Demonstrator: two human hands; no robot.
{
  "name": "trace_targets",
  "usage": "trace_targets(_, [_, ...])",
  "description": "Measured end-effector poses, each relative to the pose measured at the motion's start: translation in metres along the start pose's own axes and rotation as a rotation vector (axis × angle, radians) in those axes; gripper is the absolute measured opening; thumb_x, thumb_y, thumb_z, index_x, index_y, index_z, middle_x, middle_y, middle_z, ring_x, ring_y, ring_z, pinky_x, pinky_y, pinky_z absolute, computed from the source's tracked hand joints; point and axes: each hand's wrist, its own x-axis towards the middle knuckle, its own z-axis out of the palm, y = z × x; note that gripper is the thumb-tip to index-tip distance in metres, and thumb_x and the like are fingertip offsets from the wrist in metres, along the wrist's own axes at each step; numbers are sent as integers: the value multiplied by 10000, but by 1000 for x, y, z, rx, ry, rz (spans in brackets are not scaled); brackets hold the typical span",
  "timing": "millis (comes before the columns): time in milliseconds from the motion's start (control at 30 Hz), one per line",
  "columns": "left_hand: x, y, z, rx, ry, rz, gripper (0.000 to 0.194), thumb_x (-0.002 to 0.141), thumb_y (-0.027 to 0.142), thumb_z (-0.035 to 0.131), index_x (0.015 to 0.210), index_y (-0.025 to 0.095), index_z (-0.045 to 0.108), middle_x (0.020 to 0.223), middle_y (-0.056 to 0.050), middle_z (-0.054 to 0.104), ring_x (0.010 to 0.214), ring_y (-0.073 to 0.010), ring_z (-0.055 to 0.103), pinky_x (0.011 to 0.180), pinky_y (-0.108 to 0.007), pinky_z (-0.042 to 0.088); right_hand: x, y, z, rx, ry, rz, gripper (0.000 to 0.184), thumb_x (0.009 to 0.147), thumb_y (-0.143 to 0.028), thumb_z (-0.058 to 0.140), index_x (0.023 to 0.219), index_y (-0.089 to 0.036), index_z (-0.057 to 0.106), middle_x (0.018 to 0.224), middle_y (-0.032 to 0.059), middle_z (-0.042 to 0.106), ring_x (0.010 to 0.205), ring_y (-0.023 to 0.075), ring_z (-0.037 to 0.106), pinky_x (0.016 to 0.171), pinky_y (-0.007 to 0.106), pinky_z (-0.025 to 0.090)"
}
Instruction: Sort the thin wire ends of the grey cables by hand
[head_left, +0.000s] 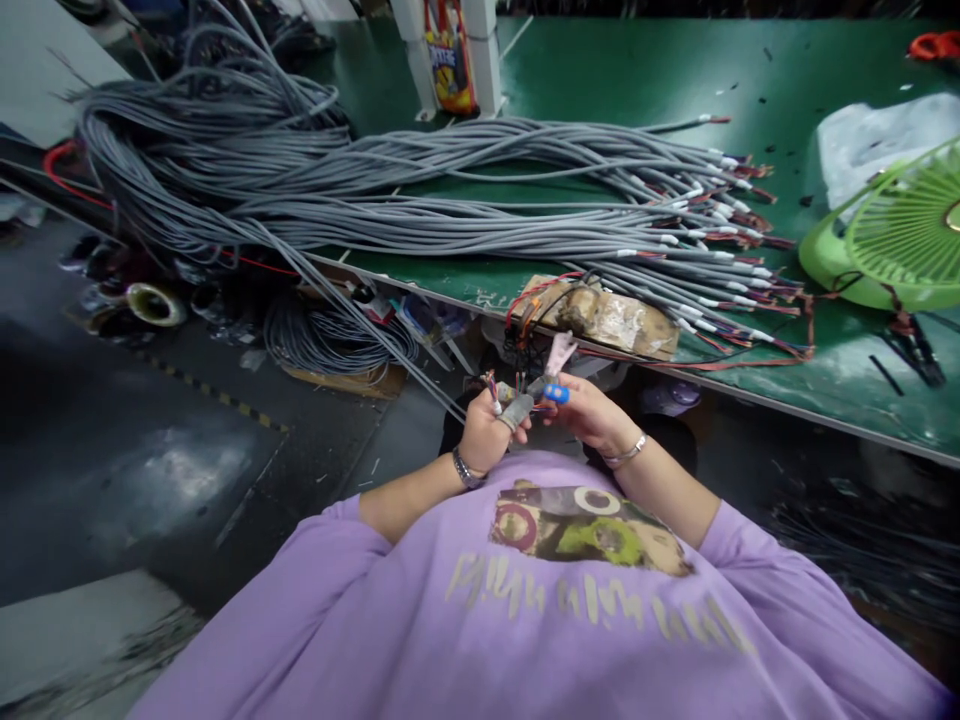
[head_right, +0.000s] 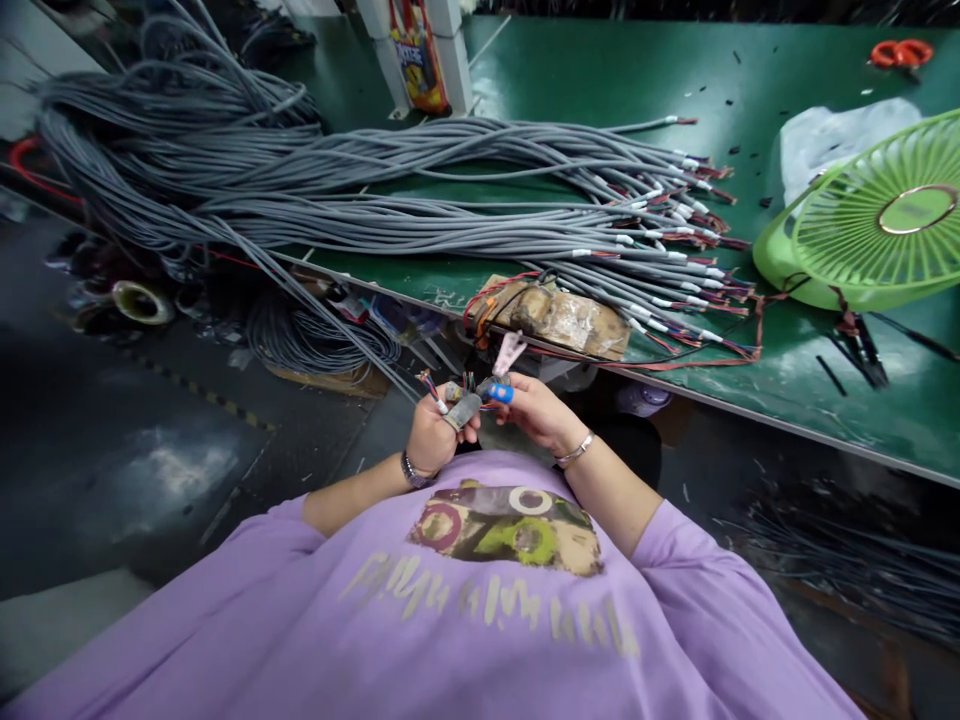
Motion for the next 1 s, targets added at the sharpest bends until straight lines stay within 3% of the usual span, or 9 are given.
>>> trace_targets(67, [1, 1, 0, 35, -58, -24, 417, 731, 529, 747, 735, 167, 539, 556, 20, 626, 382, -79, 551, 349, -166, 339, -1, 1, 2, -66, 28, -62, 402, 534, -411, 926, 718, -167, 664, 656, -19, 661, 563, 91, 554, 567, 230, 447])
trace_targets(233, [4, 6, 4, 112, -275, -139, 416, 695, 502, 777, 725, 152, 555, 565, -6, 645, 387, -101, 579, 339, -168, 339, -3, 1, 8, -208, 72, -167, 367, 611, -431, 885, 766, -163, 689, 661, -7, 669, 568, 106, 556, 572, 250, 436])
trace_targets(300, [6, 6, 4, 112, -295, -164, 411, 700, 501, 770, 730, 152, 555, 563, -8, 645, 380, -106, 581, 328, -169, 327, -3, 1, 8, -235, 103, -196, 367, 620, -445, 878, 768, -163, 695, 670, -3, 667, 573, 102, 551, 571, 246, 439])
trace_targets(500, [12, 3, 1, -58, -31, -59, 432, 741, 563, 709, 736, 170, 531, 569, 17, 624, 380, -89, 572, 319, -167, 299, -2, 4, -1, -46, 98, -73, 409, 611, -507, 864, 778, -181, 682, 765, 11, 679, 612, 104, 554, 581, 260, 496])
trace_targets(633, [14, 2, 3, -106, 19, -56, 444, 725, 573, 720, 735, 170, 533, 563, 18, 621, 376, -89, 565, 322, -167, 313, -4, 10, 6, -134, 84, -193, 386, 622, -397, 880, 902, -199, 704, 789, 6, 674, 636, 109, 540, 563, 246, 444])
trace_targets(767, [13, 0, 3, -93, -94, -130, 457, 709, 579, 740, 732, 155, 572, 599, -27, 669, 447, -133, 635, 378, -184, 422, -2, 16, 14, -185, 225, -338, 278, 650, -387, 855, 781, -201, 696, 672, -20, 620, 569, 96, 462, 531, 247, 364])
trace_targets(900, [11, -1, 1, -3, -319, -230, 459, 691, 564, 771, 677, 134, 612, 606, -78, 694, 493, -160, 665, 467, -228, 519, 0, 19, 14, -164, 240, -262, 328, 613, -421, 867, 705, -187, 656, 636, -16, 614, 552, 101, 474, 528, 252, 365])
trace_targets(1000, [7, -1, 2, 53, -395, -263, 441, 693, 535, 782, 651, 131, 612, 585, -82, 687, 475, -157, 656, 437, -214, 498, 3, 17, 11, -188, 247, -215, 358, 596, -434, 873, 689, -182, 636, 597, -25, 592, 528, 94, 459, 507, 243, 349])
